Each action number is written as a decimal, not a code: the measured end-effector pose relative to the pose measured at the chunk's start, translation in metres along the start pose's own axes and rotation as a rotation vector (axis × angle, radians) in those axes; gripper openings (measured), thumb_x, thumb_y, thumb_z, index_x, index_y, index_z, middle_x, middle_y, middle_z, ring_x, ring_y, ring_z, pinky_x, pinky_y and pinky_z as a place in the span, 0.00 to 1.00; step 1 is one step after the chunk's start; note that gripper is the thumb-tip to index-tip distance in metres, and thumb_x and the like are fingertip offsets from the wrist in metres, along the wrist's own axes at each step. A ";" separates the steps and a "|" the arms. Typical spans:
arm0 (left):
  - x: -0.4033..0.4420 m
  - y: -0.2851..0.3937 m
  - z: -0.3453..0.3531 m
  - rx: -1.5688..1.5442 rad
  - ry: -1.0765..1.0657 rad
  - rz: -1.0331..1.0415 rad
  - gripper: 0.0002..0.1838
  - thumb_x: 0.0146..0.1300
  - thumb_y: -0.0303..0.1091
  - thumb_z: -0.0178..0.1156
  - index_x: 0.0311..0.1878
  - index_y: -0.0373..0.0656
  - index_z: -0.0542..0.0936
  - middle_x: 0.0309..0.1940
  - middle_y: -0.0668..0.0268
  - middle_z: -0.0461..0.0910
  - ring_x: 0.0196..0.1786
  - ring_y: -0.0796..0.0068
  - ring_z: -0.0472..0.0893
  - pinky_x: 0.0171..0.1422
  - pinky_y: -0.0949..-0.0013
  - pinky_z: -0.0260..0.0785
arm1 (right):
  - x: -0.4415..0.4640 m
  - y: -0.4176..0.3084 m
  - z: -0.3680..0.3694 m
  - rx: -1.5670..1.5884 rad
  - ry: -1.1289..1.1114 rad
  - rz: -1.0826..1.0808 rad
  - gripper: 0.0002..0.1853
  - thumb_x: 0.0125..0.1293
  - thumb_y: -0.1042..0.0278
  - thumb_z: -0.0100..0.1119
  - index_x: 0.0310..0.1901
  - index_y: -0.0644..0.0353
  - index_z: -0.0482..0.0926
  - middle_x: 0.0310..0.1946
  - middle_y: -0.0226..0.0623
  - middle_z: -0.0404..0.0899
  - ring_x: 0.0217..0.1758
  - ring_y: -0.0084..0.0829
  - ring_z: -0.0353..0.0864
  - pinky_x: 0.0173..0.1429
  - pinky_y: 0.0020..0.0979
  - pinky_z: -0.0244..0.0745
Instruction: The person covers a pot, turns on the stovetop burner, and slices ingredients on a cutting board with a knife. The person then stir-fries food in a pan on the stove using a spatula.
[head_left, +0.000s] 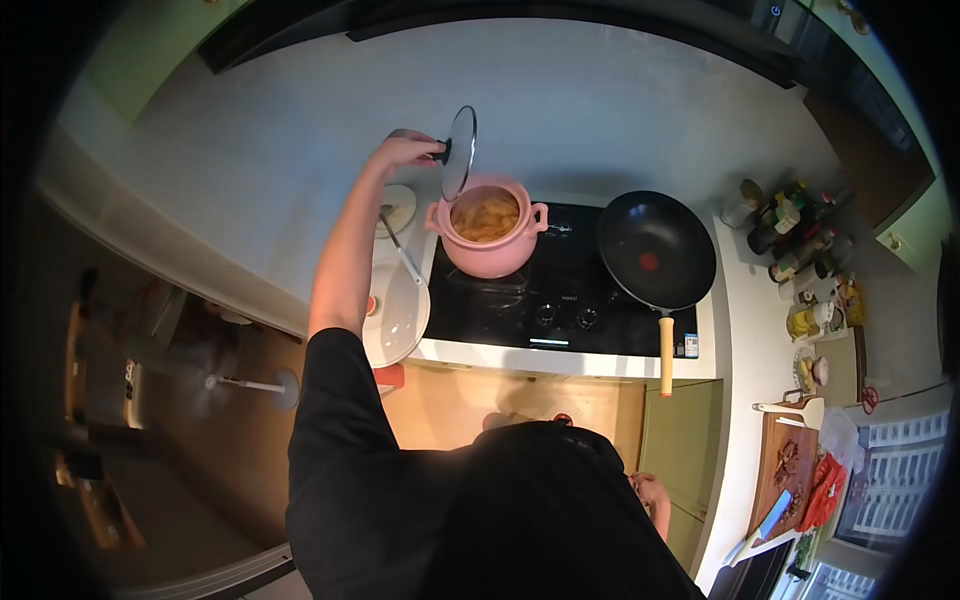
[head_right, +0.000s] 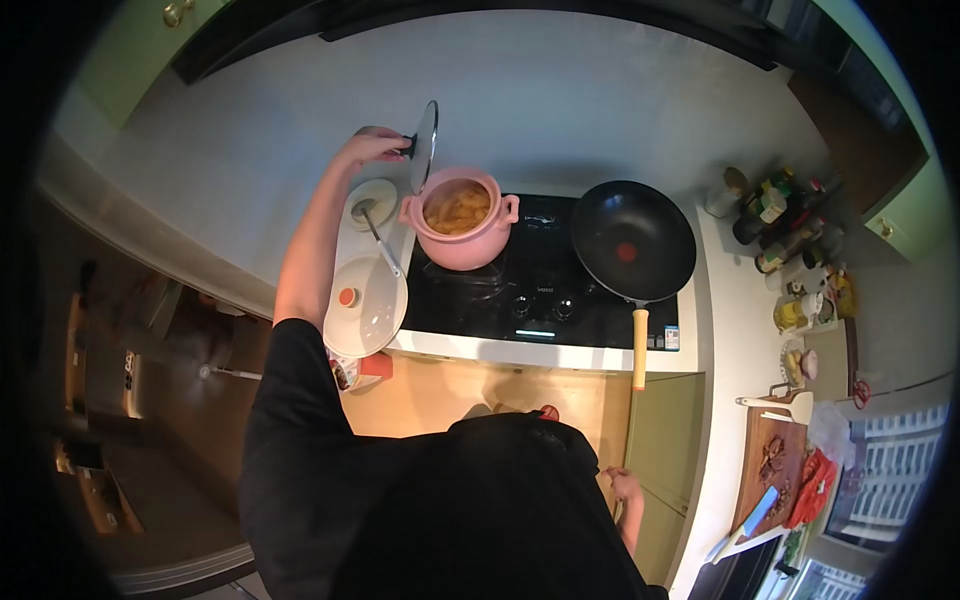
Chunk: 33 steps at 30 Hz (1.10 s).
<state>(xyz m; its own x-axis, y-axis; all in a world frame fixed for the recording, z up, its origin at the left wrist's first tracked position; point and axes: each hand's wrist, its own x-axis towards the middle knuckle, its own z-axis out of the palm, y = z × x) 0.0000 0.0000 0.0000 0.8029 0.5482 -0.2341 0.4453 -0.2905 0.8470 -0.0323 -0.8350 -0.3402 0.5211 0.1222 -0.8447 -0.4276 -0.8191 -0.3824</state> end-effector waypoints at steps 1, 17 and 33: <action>-0.001 -0.001 -0.001 -0.040 0.003 -0.001 0.27 0.59 0.43 0.71 0.53 0.31 0.79 0.47 0.58 0.84 0.42 0.72 0.86 0.53 0.74 0.79 | 0.002 0.000 -0.002 0.001 -0.016 0.004 0.19 0.71 0.46 0.56 0.43 0.51 0.88 0.18 0.30 0.72 0.15 0.25 0.66 0.20 0.31 0.65; 0.009 -0.009 0.015 -0.048 -0.004 -0.010 0.22 0.58 0.42 0.72 0.47 0.32 0.82 0.41 0.61 0.84 0.39 0.74 0.86 0.48 0.76 0.79 | -0.015 -0.020 0.004 0.019 0.013 -0.003 0.16 0.69 0.50 0.58 0.40 0.50 0.89 0.15 0.26 0.68 0.15 0.22 0.64 0.19 0.29 0.61; 0.016 -0.001 0.026 -0.014 -0.055 -0.056 0.21 0.61 0.39 0.70 0.47 0.29 0.81 0.41 0.61 0.84 0.37 0.73 0.85 0.46 0.76 0.80 | -0.034 -0.026 0.012 -0.008 0.056 0.018 0.15 0.67 0.52 0.57 0.41 0.49 0.89 0.17 0.27 0.70 0.17 0.22 0.67 0.22 0.29 0.65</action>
<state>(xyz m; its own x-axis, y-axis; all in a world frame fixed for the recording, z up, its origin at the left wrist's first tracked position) 0.0227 -0.0112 -0.0170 0.7974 0.5196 -0.3070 0.4852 -0.2493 0.8381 -0.0482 -0.8108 -0.3059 0.5539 0.0765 -0.8291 -0.4316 -0.8251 -0.3645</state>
